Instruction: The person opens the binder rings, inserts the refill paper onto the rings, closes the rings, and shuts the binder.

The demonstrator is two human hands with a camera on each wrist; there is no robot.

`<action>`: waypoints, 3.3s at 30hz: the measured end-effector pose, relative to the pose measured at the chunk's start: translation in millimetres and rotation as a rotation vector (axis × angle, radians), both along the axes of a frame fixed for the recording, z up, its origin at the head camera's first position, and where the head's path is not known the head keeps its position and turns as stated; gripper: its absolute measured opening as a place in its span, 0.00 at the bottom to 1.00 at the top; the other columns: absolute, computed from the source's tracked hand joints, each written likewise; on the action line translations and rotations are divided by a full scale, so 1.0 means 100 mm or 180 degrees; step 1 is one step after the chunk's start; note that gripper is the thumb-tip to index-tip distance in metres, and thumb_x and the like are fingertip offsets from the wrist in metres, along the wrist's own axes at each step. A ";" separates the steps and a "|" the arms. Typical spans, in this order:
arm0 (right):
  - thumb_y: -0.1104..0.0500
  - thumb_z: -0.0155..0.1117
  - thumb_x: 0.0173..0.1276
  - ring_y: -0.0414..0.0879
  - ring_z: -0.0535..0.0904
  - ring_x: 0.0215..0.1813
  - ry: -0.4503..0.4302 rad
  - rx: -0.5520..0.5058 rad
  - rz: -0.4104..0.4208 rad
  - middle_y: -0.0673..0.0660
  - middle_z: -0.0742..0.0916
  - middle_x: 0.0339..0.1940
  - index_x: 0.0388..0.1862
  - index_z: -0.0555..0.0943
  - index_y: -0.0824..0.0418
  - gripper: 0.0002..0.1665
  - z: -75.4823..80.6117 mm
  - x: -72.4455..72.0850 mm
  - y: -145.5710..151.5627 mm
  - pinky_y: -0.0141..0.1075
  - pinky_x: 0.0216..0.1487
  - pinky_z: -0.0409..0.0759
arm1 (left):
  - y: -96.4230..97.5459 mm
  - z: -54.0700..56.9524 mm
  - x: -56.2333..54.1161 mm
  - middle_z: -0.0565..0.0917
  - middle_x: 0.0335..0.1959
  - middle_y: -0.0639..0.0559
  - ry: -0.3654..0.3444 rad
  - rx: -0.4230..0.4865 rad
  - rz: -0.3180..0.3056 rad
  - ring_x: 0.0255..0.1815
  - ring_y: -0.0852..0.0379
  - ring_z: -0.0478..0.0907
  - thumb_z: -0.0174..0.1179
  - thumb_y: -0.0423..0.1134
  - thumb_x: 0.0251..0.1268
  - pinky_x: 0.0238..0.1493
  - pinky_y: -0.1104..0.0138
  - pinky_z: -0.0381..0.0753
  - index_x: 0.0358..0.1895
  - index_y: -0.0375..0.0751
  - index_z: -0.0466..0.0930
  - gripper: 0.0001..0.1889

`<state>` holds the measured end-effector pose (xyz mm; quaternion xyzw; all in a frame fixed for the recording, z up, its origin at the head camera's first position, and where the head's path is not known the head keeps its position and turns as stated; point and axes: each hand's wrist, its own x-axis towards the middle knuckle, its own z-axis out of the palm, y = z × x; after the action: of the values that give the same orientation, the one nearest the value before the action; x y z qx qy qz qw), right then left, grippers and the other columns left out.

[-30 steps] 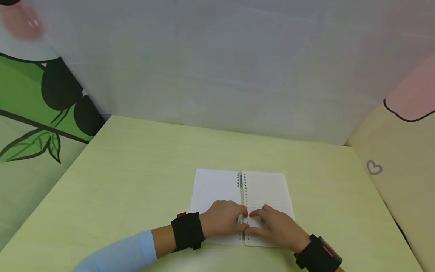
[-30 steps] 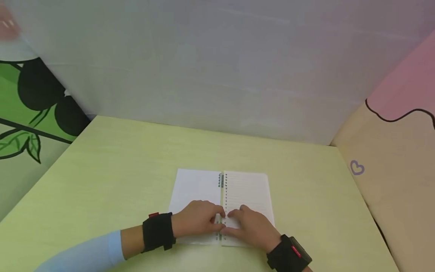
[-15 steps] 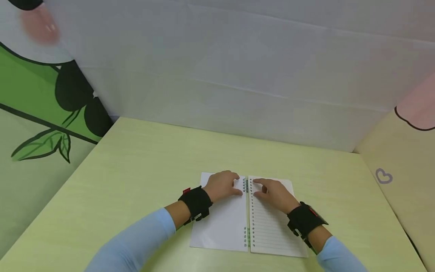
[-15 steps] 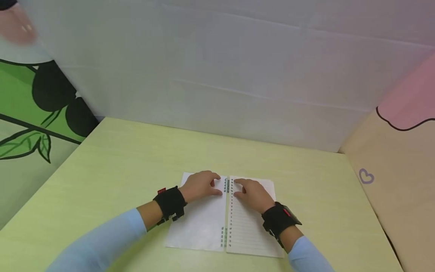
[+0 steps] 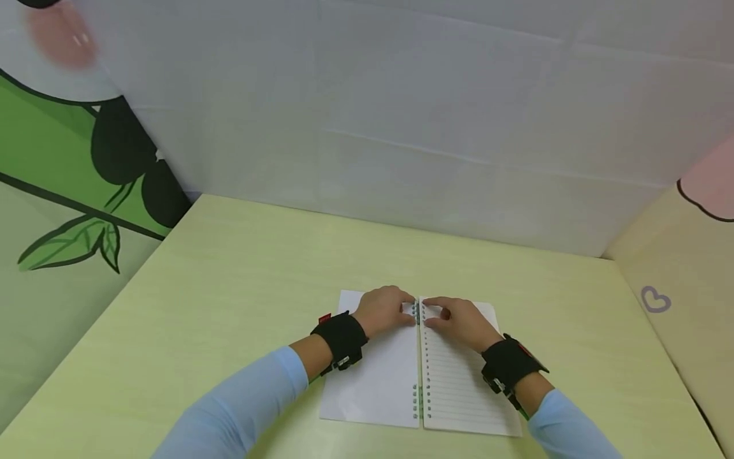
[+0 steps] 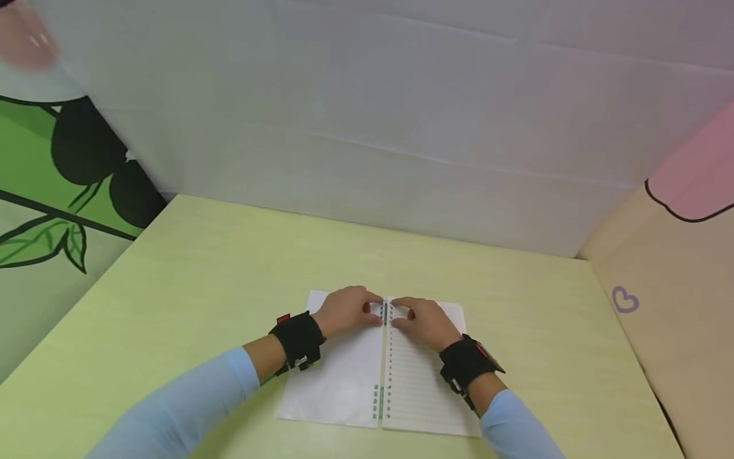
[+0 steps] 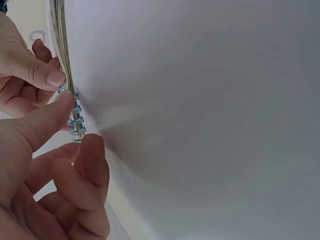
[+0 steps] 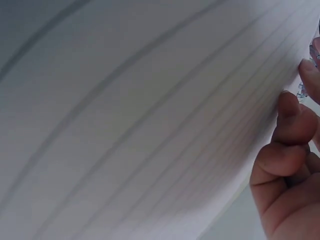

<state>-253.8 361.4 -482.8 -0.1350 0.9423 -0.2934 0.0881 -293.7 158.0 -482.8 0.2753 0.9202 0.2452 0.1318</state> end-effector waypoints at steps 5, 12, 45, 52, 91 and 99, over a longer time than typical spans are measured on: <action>0.61 0.70 0.74 0.42 0.73 0.31 0.0004 -0.0189 -0.0035 0.51 0.82 0.27 0.67 0.82 0.68 0.25 -0.05 0.06 -0.04 0.35 0.37 0.71 | -0.01 -0.01 0.05 0.85 0.32 0.51 0.0031 -0.0037 -0.0060 0.34 0.59 0.76 0.71 0.45 0.71 0.34 0.66 0.74 0.67 0.43 0.84 0.24; 0.61 0.72 0.73 0.41 0.74 0.31 0.0054 -0.0278 -0.0137 0.50 0.83 0.27 0.66 0.84 0.67 0.24 -0.14 0.12 -0.08 0.34 0.38 0.71 | -0.03 -0.04 0.13 0.83 0.34 0.50 0.0094 -0.0055 -0.0157 0.31 0.60 0.75 0.70 0.45 0.72 0.30 0.67 0.73 0.67 0.44 0.85 0.23; 0.53 0.80 0.64 0.29 0.64 0.31 0.0494 -0.0056 0.0321 0.38 0.73 0.29 0.52 0.89 0.66 0.23 -0.25 1.52 -0.32 0.28 0.33 0.67 | -0.47 -0.07 1.19 0.78 0.30 0.62 0.0461 -0.0324 -0.1114 0.26 0.67 0.73 0.78 0.55 0.58 0.25 0.70 0.68 0.46 0.51 0.91 0.17; 0.53 0.79 0.65 0.29 0.66 0.32 0.0588 -0.0102 0.0409 0.39 0.73 0.30 0.53 0.90 0.66 0.23 -0.24 1.51 -0.33 0.28 0.34 0.68 | -0.42 -0.07 1.24 0.79 0.31 0.62 0.0838 -0.0687 -0.1263 0.24 0.67 0.74 0.73 0.59 0.64 0.22 0.70 0.69 0.47 0.54 0.91 0.16; 0.38 0.57 0.81 0.75 0.56 0.82 0.0120 0.1074 -0.0529 0.75 0.63 0.83 0.84 0.63 0.62 0.45 -0.23 0.72 -0.14 0.82 0.68 0.54 | -0.63 -0.07 1.40 0.82 0.60 0.62 0.2675 -0.1262 -0.1965 0.58 0.60 0.78 0.63 0.48 0.76 0.52 0.65 0.77 0.61 0.62 0.83 0.14; 0.37 0.57 0.80 0.75 0.55 0.83 0.0114 0.1012 -0.0515 0.75 0.62 0.83 0.84 0.64 0.62 0.45 -0.23 0.70 -0.12 0.82 0.68 0.51 | -1.20 0.12 1.29 0.81 0.65 0.47 0.2920 -0.0742 -0.0897 0.65 0.46 0.79 0.78 0.44 0.54 0.54 0.53 0.79 0.60 0.45 0.81 0.29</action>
<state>-184.1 349.1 -505.3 -0.0483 0.9860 -0.1443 0.0675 -165.2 38.4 -470.7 0.4601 0.8585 -0.0261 -0.2251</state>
